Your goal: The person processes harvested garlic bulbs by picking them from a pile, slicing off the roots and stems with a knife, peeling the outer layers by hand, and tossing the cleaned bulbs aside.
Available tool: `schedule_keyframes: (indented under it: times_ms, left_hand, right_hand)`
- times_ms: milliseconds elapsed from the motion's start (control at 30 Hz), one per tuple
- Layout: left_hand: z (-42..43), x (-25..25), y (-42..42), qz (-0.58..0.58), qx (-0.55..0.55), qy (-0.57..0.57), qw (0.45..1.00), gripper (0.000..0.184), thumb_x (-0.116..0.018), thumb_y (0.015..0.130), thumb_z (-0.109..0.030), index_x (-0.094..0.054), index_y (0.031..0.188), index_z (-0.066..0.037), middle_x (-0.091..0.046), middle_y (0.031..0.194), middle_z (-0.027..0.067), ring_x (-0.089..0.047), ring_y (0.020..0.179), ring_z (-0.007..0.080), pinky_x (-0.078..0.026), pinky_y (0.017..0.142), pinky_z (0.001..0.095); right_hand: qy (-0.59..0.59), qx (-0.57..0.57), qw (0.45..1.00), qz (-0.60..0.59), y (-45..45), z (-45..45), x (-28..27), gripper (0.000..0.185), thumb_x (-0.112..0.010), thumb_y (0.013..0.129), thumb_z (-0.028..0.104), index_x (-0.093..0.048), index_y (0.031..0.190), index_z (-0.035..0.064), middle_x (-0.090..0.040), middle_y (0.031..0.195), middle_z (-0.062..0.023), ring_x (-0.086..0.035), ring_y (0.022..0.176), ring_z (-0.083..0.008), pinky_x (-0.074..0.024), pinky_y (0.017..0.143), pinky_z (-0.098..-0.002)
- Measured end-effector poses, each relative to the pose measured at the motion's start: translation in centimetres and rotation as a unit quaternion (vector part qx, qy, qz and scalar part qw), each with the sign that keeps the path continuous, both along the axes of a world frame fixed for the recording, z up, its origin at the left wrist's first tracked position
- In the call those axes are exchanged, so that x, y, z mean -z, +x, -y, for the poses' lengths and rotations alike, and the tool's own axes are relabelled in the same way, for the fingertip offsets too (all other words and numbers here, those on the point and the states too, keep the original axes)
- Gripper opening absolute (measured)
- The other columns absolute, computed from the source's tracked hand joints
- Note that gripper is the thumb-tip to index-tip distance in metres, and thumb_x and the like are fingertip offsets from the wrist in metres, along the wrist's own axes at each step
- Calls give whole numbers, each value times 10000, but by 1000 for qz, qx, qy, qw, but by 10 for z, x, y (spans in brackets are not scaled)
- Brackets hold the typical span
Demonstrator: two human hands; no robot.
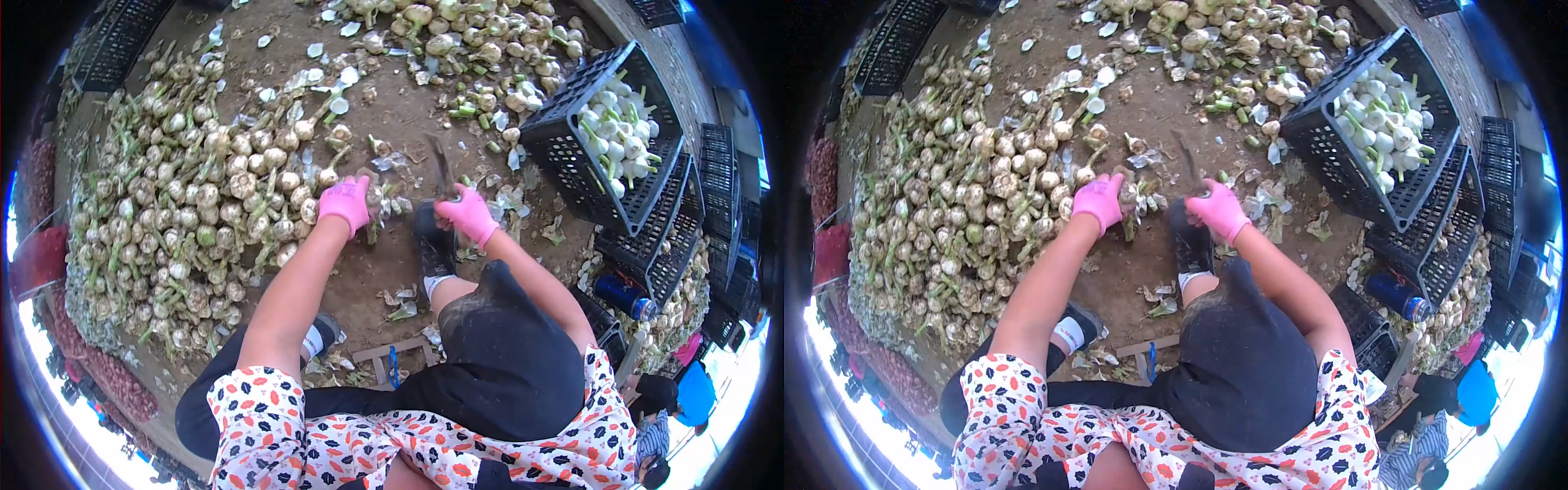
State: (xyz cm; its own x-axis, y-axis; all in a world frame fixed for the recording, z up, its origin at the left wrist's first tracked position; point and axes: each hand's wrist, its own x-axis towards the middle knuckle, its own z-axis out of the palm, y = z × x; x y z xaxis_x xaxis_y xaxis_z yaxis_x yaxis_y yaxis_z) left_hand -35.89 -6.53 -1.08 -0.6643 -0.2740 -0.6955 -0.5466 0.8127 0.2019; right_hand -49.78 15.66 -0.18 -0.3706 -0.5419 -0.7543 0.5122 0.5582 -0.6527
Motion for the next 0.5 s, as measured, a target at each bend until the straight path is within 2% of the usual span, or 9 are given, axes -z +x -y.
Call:
schedule_keyframes:
  times_ms: [67,133,200,267,333,367,400,467,500]
  left_hand:
    - [-15,-17,4,-70,-19,11,997,708,-709,740,-467,-457,1334,-177,-534,1197,189,-563,1092,351,-456,938,433]
    - [-28,-62,-11,-107,-18,114,988,681,-746,714,-359,-470,1318,-209,-514,1198,175,-574,1067,361,-480,908,429]
    - [-39,-80,-16,-157,-23,164,974,705,-775,670,-252,-477,1309,-251,-495,1178,178,-574,1045,385,-492,892,429]
    - [-41,-79,-16,-181,-44,165,968,803,-790,643,-148,-429,1359,-195,-486,1242,160,-584,1068,343,-483,922,408]
    - [-41,-51,-10,-399,-194,283,850,872,-777,626,-45,-369,1394,-105,-456,1319,141,-577,1103,268,-470,945,366]
    - [-43,-41,-9,-397,-254,356,807,856,-752,632,0,-355,1387,-61,-503,1296,123,-575,1100,230,-468,951,346]
    - [-44,-42,-6,-394,-258,354,808,856,-752,632,0,-355,1387,-61,-503,1296,123,-575,1100,230,-468,951,346]
    - [-40,-51,-1,-258,-352,521,733,800,-764,668,-35,-373,1365,-74,-584,1179,86,-618,986,190,-522,831,324]
    - [-35,-78,-5,-180,-364,497,767,655,-777,693,-69,-468,1270,-60,-641,1024,56,-640,854,149,-541,673,292]
  right_hand:
    - [-8,14,999,38,4,3,-11,403,-704,808,205,-533,1078,-40,-651,803,-98,-653,666,-181,-543,571,-302]
    - [-17,22,997,72,6,10,-19,438,-725,818,240,-524,1090,-38,-656,856,-106,-667,728,-197,-559,603,-311]
    - [-60,111,978,168,6,16,-26,498,-734,828,299,-508,1119,-37,-652,965,-125,-669,854,-228,-570,654,-332]
    - [-89,122,971,187,3,20,-35,469,-734,829,283,-535,1123,-23,-648,1014,-124,-660,894,-237,-573,688,-350]
    - [-161,111,951,237,-2,26,-46,419,-732,834,253,-573,1119,-8,-658,1007,-104,-659,866,-213,-561,723,-344]
    - [-166,119,957,208,-1,28,-46,376,-724,841,247,-607,1103,4,-670,992,-91,-658,849,-194,-545,744,-335]
    - [-164,118,956,212,-1,31,-54,376,-724,841,247,-607,1103,4,-670,992,-91,-658,849,-194,-545,744,-335]
    - [-114,39,990,75,-4,38,-77,351,-701,859,262,-622,1082,2,-677,956,-72,-656,828,-177,-531,724,-317]
    - [-129,-57,990,-21,-11,32,-63,327,-700,839,315,-642,1010,42,-687,907,-90,-667,786,-237,-525,693,-340]
